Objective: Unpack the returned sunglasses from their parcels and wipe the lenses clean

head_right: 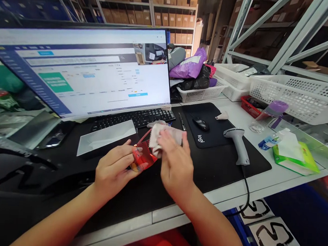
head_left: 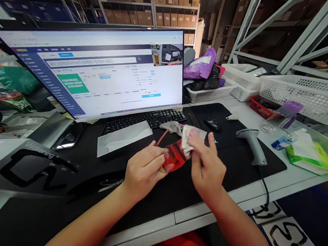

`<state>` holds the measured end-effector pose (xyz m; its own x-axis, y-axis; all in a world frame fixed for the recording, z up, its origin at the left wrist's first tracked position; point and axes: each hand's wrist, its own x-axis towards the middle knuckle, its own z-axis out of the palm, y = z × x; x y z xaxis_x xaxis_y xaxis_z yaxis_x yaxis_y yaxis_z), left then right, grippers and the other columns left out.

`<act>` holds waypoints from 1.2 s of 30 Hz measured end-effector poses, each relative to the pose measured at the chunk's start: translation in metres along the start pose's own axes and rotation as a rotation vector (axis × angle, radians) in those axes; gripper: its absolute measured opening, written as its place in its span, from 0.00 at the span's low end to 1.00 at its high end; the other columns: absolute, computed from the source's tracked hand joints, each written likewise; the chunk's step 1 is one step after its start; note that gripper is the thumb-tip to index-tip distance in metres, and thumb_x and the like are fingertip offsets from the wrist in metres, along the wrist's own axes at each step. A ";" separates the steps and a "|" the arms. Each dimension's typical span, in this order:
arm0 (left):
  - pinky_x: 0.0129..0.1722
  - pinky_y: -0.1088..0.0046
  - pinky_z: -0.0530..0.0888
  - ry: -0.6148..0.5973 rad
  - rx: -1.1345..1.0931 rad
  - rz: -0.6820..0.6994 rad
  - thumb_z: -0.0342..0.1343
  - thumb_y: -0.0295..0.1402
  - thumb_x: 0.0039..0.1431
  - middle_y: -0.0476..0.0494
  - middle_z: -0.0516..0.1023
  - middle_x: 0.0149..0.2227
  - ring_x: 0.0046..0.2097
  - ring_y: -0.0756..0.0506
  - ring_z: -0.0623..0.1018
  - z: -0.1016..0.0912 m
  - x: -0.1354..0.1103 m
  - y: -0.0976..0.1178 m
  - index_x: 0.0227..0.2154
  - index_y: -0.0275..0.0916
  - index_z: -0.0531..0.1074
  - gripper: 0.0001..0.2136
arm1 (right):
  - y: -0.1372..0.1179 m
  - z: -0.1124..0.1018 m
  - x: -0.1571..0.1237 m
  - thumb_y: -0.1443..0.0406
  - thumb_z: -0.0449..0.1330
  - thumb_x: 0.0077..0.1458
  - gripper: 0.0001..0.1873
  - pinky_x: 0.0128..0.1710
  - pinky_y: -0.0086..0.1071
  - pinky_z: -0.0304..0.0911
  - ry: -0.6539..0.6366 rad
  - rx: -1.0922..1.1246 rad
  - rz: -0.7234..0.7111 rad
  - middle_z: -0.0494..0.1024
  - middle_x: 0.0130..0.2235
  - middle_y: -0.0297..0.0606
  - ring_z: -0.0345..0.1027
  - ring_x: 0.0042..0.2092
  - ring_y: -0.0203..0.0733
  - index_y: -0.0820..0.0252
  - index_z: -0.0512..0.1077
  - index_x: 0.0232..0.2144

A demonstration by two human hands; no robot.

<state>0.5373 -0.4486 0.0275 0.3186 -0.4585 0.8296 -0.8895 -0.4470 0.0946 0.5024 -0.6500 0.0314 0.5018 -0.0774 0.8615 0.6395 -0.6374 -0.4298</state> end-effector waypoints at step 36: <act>0.67 0.45 0.65 -0.336 0.130 -0.069 0.59 0.26 0.65 0.31 0.65 0.66 0.66 0.37 0.68 -0.046 0.027 0.001 0.60 0.40 0.66 0.21 | 0.021 -0.021 0.019 0.64 0.79 0.37 0.27 0.22 0.28 0.63 -0.560 0.998 0.959 0.73 0.20 0.29 0.68 0.22 0.36 0.57 0.60 0.19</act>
<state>0.5304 -0.4260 0.0756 0.4854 -0.6411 0.5945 -0.8201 -0.5696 0.0553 0.5130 -0.6810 0.0444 0.9559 0.2913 0.0374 -0.0464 0.2755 -0.9602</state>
